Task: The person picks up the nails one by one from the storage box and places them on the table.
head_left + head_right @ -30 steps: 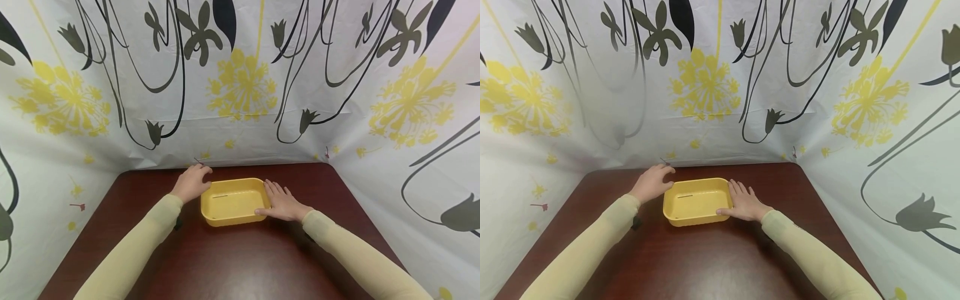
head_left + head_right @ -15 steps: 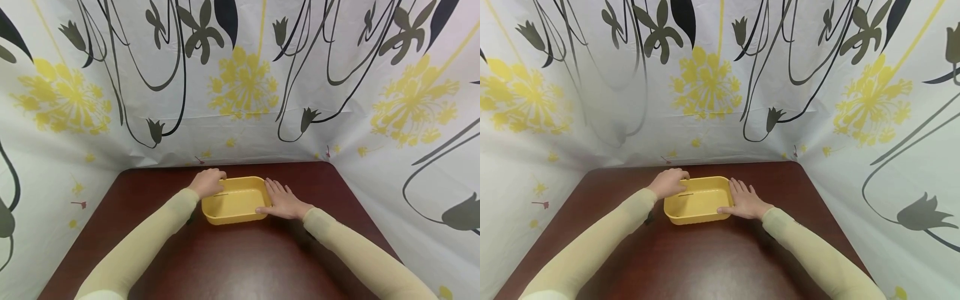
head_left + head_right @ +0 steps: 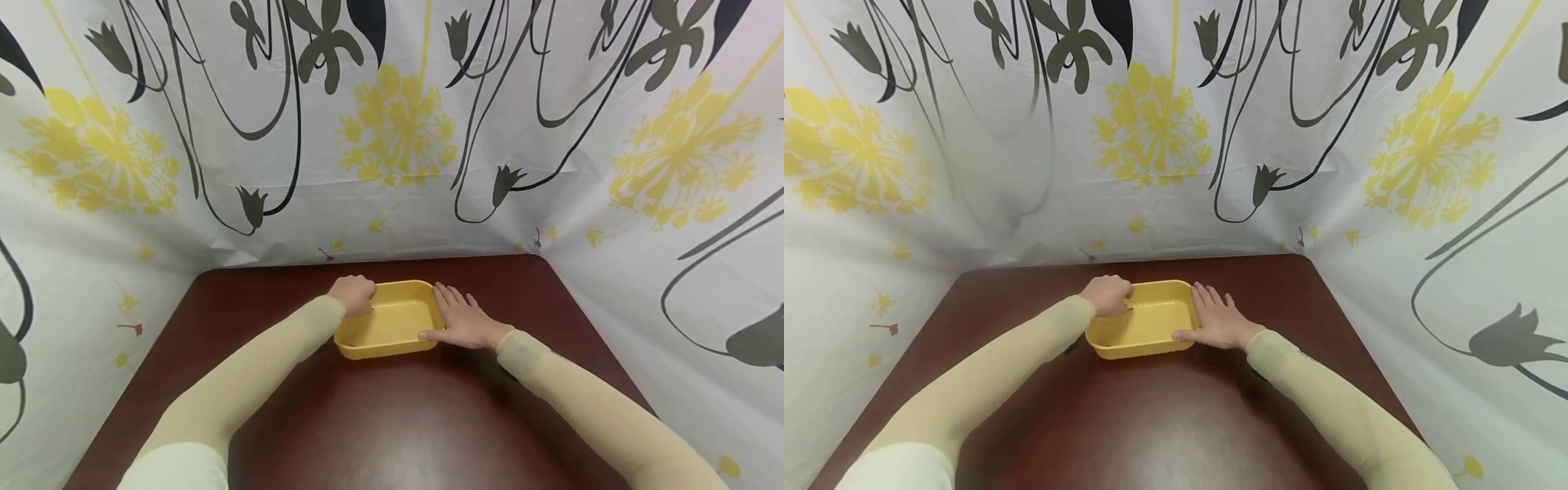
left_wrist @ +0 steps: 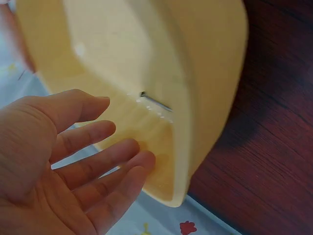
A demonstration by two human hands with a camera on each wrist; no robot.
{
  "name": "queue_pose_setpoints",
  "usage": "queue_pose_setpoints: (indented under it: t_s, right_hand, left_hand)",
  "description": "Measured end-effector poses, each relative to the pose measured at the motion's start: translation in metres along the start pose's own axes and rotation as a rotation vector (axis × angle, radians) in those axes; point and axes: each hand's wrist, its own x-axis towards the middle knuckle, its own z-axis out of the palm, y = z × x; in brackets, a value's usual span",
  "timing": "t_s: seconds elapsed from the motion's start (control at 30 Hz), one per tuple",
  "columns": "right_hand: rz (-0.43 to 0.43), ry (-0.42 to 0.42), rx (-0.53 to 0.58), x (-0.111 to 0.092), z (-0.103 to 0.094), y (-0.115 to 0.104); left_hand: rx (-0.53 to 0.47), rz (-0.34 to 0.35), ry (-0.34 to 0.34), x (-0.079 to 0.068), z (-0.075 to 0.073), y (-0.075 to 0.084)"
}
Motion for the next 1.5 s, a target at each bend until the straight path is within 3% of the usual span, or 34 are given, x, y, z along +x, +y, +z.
queue_pose_setpoints:
  t_s: [0.23, 0.37, 0.53, 0.97, 1.23, 1.5]
  right_hand:
    - [0.006, -0.008, 0.002, 0.001, -0.003, 0.003]
    - [0.012, -0.008, 0.009, 0.001, -0.001, 0.004]
    - [0.011, 0.003, 0.016, 0.001, 0.001, 0.004]
    - [0.024, 0.004, -0.005, 0.001, 0.004, 0.005]
    - [0.014, -0.004, -0.003, 0.001, 0.003, 0.003]
    - [0.02, -0.012, -0.011, 0.0, 0.0, 0.001]
  left_hand:
    - [0.244, 0.031, -0.012, 0.017, 0.016, 0.006]
    - [0.3, 0.04, -0.067, 0.021, 0.02, 0.015]
    - [0.318, 0.025, -0.08, 0.025, 0.029, 0.019]
    - [0.364, 0.093, 0.016, 0.028, 0.042, 0.011]
    - [0.334, 0.104, -0.002, 0.023, 0.04, 0.01]
    - [0.339, 0.151, 0.021, 0.021, 0.036, 0.011]
